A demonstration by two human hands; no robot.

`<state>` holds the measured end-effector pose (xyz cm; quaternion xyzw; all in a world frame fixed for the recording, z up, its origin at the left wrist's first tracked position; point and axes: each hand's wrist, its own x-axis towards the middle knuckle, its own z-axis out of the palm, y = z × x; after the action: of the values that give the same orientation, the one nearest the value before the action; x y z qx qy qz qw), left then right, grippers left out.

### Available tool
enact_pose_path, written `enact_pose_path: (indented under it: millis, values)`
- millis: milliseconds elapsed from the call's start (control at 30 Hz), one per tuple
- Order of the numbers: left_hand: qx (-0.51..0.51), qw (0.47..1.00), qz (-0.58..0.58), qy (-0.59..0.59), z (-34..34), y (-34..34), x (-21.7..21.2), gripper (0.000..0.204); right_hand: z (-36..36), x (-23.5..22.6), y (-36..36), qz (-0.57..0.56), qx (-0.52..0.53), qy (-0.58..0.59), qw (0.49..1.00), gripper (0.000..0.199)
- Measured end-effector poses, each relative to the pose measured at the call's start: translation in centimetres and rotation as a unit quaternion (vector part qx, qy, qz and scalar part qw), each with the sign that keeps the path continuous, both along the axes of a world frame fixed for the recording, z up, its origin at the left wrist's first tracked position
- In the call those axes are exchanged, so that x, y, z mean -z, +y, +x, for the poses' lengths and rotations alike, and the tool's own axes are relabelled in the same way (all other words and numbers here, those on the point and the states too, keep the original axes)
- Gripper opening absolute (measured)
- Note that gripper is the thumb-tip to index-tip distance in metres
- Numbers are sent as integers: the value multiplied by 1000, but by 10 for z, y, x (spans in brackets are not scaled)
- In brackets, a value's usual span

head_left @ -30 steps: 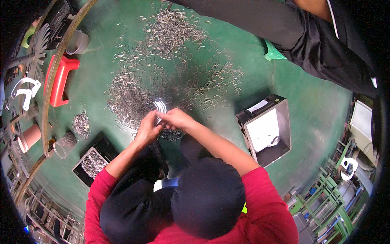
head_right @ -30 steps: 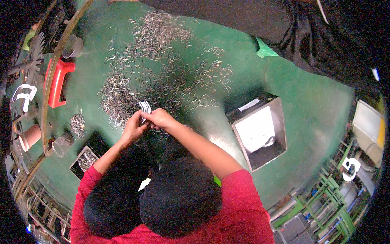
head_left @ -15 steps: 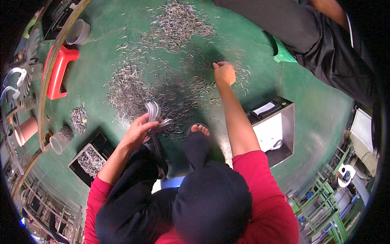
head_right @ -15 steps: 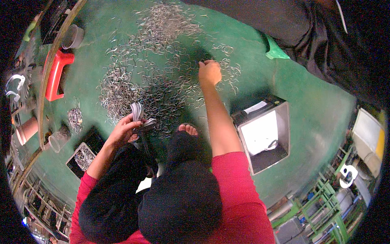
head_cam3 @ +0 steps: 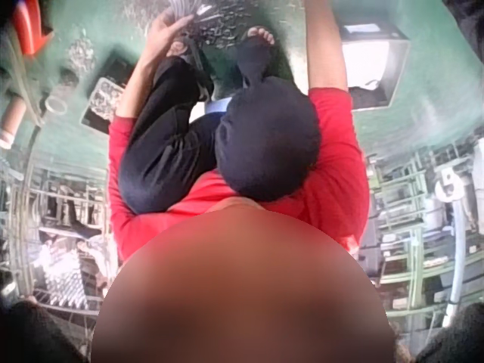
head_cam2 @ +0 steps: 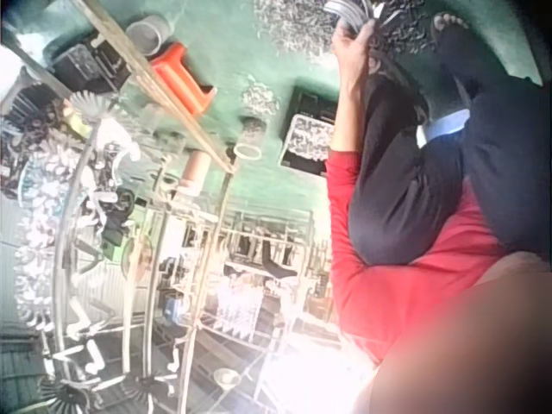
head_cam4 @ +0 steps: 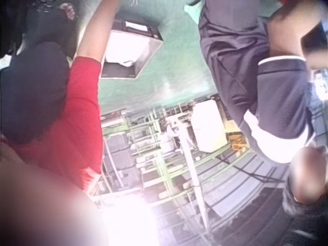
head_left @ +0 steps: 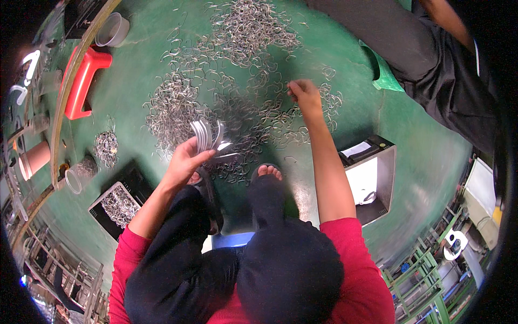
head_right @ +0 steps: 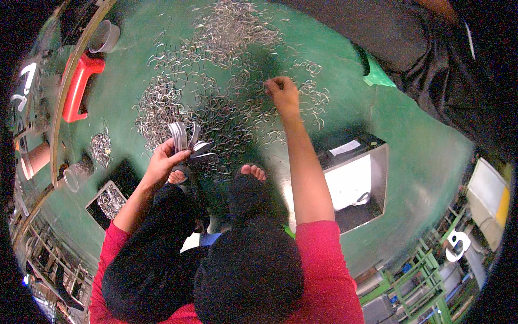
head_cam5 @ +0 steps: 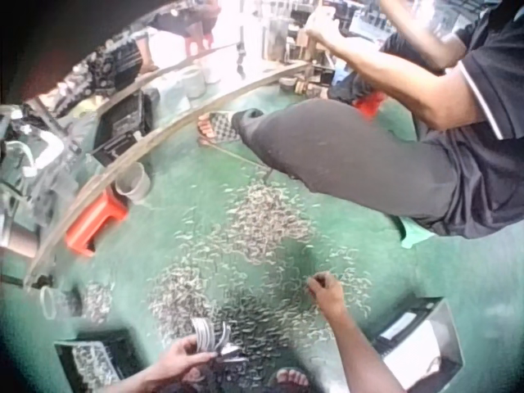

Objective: The person sits on a low stool and repeatedly picks up small metal hooks from a pile on the floor, then attaches them to a vertical metal rack. The person handles the hooks one at a time and places them onto the rack structure.

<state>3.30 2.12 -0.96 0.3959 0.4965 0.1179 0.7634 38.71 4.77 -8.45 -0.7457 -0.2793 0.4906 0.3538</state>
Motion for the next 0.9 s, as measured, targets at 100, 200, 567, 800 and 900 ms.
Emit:
enact_pose_path:
  millis: [100,200,567,800,900]
  values:
    - [-4,999,54,3,4,-2,-1,30,-20,-39,-4,66,55,233,969,26]
    - [-8,997,75,-11,12,-2,-11,36,-39,-80,-4,59,32,307,949,30]
    - [31,965,256,41,24,6,-29,27,-85,-132,-6,6,-41,300,953,28]
    - [90,939,324,71,28,6,-39,24,-100,-128,-7,38,-12,294,955,25]
    - [57,965,253,30,27,4,-36,25,-111,-133,-13,120,39,265,956,27]
